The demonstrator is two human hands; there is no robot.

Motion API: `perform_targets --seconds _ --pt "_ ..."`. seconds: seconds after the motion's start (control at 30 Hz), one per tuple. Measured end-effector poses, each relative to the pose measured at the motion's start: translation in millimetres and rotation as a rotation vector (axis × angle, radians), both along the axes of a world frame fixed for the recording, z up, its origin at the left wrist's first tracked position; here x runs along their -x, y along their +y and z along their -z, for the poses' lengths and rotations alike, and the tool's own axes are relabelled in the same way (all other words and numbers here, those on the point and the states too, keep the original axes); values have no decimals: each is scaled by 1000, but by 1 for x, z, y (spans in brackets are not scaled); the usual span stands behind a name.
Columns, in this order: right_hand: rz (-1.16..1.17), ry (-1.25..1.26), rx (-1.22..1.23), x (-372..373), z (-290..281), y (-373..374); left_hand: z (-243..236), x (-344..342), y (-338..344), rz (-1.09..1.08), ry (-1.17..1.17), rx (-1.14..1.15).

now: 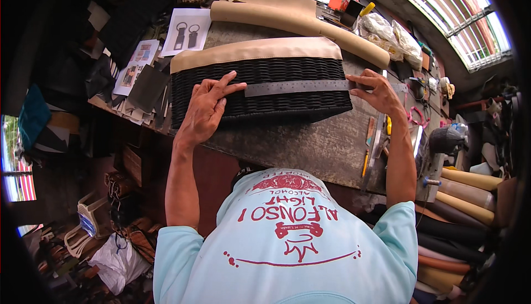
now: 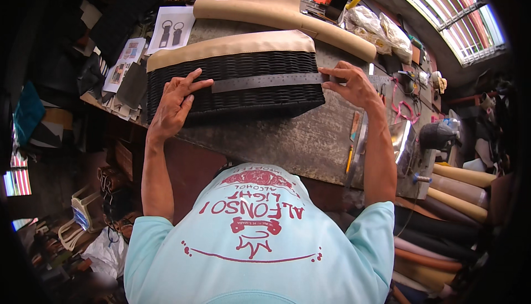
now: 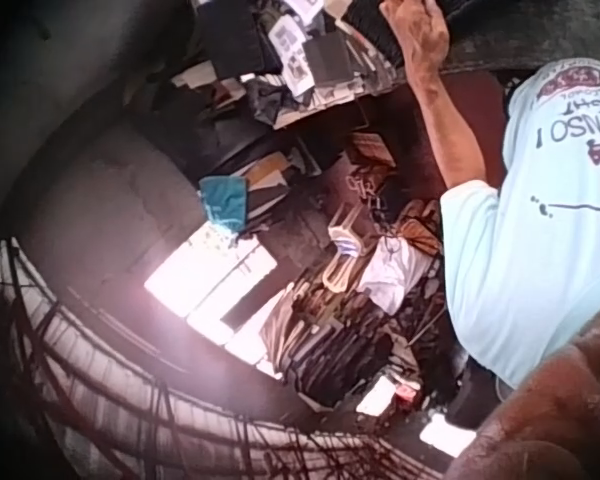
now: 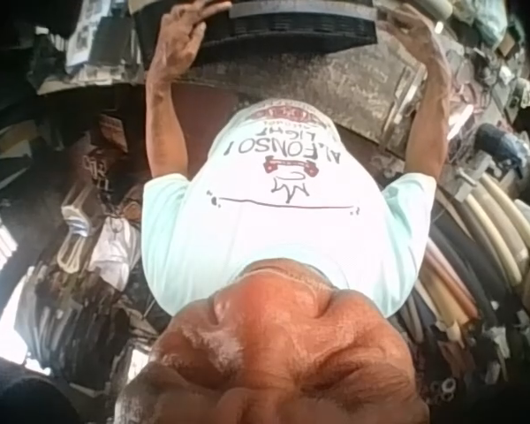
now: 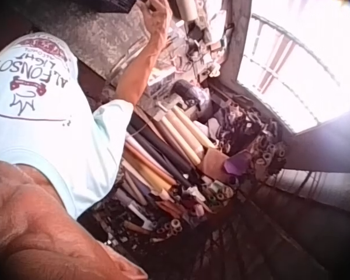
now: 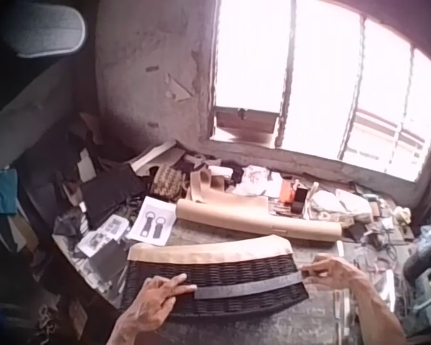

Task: Measuring and folding a leather border piece around a woven panel to create a finished edge.

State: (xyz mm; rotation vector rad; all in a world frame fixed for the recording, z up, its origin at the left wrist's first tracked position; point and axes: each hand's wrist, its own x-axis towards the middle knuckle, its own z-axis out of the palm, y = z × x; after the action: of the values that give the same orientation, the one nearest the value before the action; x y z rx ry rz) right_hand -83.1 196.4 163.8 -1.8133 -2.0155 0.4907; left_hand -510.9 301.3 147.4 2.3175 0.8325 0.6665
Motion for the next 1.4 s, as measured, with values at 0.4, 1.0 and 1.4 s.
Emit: perform_targets --seconds 0.4,1.0,1.4 --pt "5 28 -16 -5 4 1 0 1 2 19 13 19" --pt "29 -16 -53 -2 6 0 -2 4 6 49 37 80" --pt "20 -78 -41 0 0 -3 -6 -31 -46 -141 -12 -388"
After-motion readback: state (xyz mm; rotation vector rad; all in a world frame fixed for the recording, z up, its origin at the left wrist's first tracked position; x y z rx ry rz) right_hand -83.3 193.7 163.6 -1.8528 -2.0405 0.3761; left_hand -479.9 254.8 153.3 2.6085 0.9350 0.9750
